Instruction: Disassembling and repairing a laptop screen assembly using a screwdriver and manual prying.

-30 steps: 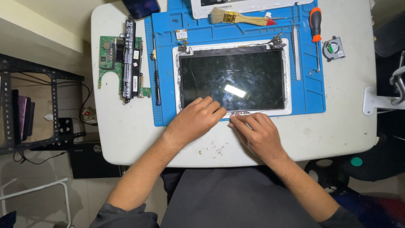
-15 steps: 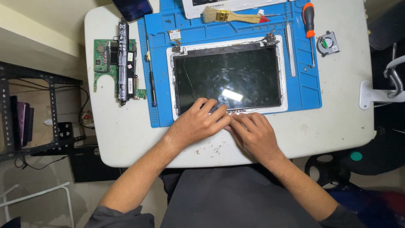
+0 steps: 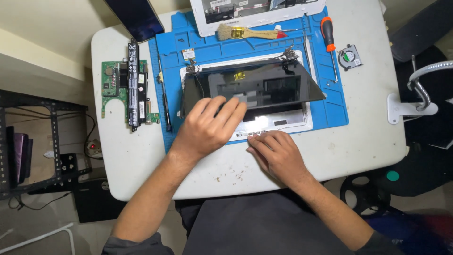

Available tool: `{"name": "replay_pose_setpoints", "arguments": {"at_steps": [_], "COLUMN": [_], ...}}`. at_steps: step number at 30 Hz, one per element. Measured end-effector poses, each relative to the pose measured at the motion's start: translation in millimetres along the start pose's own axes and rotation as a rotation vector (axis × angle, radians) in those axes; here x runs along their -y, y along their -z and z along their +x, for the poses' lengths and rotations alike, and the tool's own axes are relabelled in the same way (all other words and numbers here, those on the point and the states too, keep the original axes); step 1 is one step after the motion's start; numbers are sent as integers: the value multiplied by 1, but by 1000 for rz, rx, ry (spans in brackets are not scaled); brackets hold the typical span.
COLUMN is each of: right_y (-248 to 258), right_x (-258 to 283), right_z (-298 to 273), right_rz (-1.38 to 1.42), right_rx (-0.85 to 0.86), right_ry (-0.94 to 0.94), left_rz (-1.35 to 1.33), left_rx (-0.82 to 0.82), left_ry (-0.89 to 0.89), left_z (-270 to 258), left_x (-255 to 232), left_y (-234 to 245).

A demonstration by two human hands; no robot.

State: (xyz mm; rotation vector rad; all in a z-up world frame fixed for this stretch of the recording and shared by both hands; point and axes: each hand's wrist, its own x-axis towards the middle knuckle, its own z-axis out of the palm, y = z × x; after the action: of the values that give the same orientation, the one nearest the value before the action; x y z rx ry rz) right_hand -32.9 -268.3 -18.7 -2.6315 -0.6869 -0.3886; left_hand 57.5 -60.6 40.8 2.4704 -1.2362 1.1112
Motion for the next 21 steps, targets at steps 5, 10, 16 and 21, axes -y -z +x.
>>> {"name": "replay_pose_setpoints", "arguments": {"at_steps": [5, 10, 16, 21], "right_y": [8, 7, -1, 10], "right_x": [1, -1, -9, -14], "right_z": [8, 7, 2, 22], "right_rz": [57, 83, 205, 324], "right_rx": [52, 84, -50, -49], "right_ry": [-49, -77, -13, -24], "left_rz": [30, -53, -146, -208], "left_rx": [-97, -170, -62, -40], "left_ry": [48, 138, 250, 357], "left_z": [26, 45, 68, 74], "left_x": [32, 61, 84, 98], "left_y": [-3, -17, -29, -49]}}
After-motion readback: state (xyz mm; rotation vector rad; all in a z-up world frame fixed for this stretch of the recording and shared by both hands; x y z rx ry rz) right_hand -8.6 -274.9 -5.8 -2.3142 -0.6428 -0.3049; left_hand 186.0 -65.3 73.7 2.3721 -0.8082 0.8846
